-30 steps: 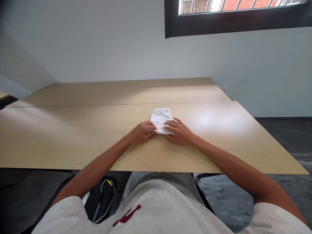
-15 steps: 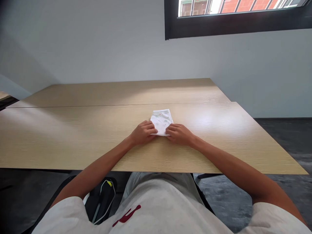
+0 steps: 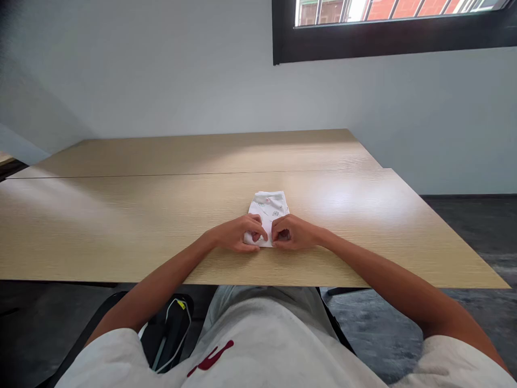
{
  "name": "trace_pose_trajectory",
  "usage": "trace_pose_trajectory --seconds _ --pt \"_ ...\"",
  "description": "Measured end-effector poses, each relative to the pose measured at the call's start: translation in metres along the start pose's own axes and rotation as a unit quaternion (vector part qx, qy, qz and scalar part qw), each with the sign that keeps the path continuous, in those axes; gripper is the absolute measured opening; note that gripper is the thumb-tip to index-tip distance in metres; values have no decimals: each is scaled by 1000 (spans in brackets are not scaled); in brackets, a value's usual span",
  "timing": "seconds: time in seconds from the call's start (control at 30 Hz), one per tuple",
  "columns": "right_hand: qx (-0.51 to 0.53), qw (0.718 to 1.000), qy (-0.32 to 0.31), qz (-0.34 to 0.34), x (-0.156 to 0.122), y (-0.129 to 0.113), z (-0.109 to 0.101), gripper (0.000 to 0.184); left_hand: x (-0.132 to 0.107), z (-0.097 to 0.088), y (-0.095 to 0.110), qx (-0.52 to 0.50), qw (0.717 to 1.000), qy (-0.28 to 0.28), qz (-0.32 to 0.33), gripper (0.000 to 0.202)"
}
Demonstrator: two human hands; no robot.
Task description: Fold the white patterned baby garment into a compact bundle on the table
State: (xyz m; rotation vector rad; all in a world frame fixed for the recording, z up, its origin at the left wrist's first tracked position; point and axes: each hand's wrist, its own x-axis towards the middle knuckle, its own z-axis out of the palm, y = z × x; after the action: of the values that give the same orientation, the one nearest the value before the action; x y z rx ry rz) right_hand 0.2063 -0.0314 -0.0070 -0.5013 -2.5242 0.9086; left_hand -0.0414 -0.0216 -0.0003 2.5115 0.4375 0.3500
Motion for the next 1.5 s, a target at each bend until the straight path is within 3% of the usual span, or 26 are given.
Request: trace_pose_trajectory --seconds 0.1,0.17,0.3,0.47,0.53,0.63,0.7,0.87,0.97,1.03,1.17,1.33,1.43,1.5 --pt "34 999 -20 4 1 -1 1 13 -1 -2 -3 39 999 11 -15 14" --pt "22 1000 8 6 0 1 2 15 -3 -4 -8 97 995 21 -30 18" --pt "-124 990 69 -13 -1 11 2 18 -10 -9 -23 221 964 73 -129 42" --pt "-231 970 78 -7 -3 22 1 29 -15 -10 -31 285 925 123 -220 36" --pt "-231 969 83 0 -4 24 1 31 -14 -9 -29 277 935 113 -192 34" --pt "-234 968 95 4 -5 26 3 30 -12 -9 -26 215 970 53 -96 48" --pt "-240 965 109 9 -5 28 4 28 -10 -10 -27 184 980 38 -65 50" --pt "-278 951 135 27 -6 29 3 28 -14 -15 -44 135 983 89 -87 37" --pt "-300 946 121 34 -5 28 1 28 -18 -16 -49 129 966 162 -153 36" --pt "-319 941 110 36 -5 26 0 26 -18 -14 -47 145 950 178 -210 31" --pt "-355 929 104 12 -4 24 -1 21 -16 -7 -38 197 933 111 -280 50" --pt "-354 922 159 -14 -6 27 -5 27 -22 -16 -42 165 947 -26 -275 60" --pt "-351 926 137 1 -8 29 -8 41 -29 -31 -51 130 964 -30 -230 64" --pt "-338 936 98 -2 -9 29 -9 53 -32 -38 -55 101 976 -8 -192 55"
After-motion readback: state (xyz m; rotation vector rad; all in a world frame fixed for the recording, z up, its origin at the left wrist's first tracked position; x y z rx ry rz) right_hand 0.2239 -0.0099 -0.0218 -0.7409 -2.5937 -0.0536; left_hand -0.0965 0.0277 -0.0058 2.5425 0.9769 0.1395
